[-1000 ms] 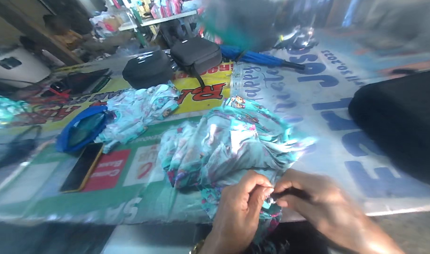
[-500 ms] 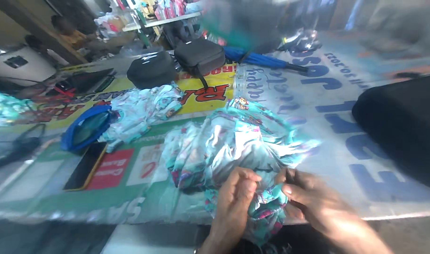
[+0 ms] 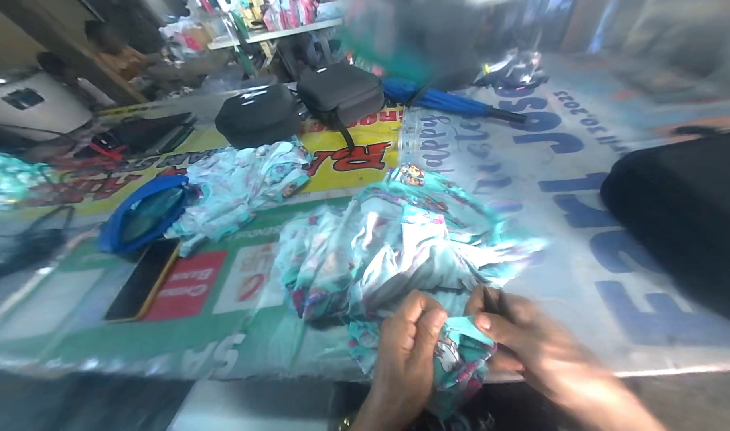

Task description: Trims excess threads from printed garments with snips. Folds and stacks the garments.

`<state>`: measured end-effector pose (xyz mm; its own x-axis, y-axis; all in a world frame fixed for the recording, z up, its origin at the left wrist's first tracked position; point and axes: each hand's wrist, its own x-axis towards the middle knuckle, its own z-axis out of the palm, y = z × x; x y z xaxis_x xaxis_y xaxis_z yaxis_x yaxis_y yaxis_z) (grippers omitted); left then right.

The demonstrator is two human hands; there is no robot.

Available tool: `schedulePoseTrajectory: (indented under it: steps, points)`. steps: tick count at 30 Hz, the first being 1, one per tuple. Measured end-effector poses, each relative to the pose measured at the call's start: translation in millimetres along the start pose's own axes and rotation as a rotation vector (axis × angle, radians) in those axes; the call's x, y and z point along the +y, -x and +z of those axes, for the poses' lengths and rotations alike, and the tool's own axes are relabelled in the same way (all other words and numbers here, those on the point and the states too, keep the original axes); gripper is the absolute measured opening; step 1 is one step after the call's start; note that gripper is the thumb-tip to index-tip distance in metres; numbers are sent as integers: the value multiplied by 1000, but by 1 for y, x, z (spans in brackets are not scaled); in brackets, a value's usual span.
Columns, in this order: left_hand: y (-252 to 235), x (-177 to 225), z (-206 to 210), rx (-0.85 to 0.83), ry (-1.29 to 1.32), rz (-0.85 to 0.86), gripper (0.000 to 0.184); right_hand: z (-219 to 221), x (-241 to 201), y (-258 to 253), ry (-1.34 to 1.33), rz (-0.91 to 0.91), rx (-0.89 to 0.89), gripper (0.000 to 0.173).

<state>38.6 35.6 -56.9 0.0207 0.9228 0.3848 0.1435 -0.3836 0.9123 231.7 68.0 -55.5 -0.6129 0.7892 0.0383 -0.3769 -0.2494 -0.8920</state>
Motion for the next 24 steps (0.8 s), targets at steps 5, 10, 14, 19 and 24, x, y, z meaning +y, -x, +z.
schedulePoseTrajectory:
  steps: [5,10,14,19,24]
  points:
    - [0,1,3,94,-76,-1,24,0,-1,-1,-6,29,10,6]
    - [1,1,3,163,-13,-19,25,0,-2,0,0,33,35,7]
    - [0,1,1,229,40,-53,25,-2,-2,1,-31,18,26,6]
    - [5,-6,4,326,114,67,32,-2,-2,2,-59,20,24,7]
    - [27,-2,-10,309,-42,379,43,-4,-2,4,-110,17,34,7]
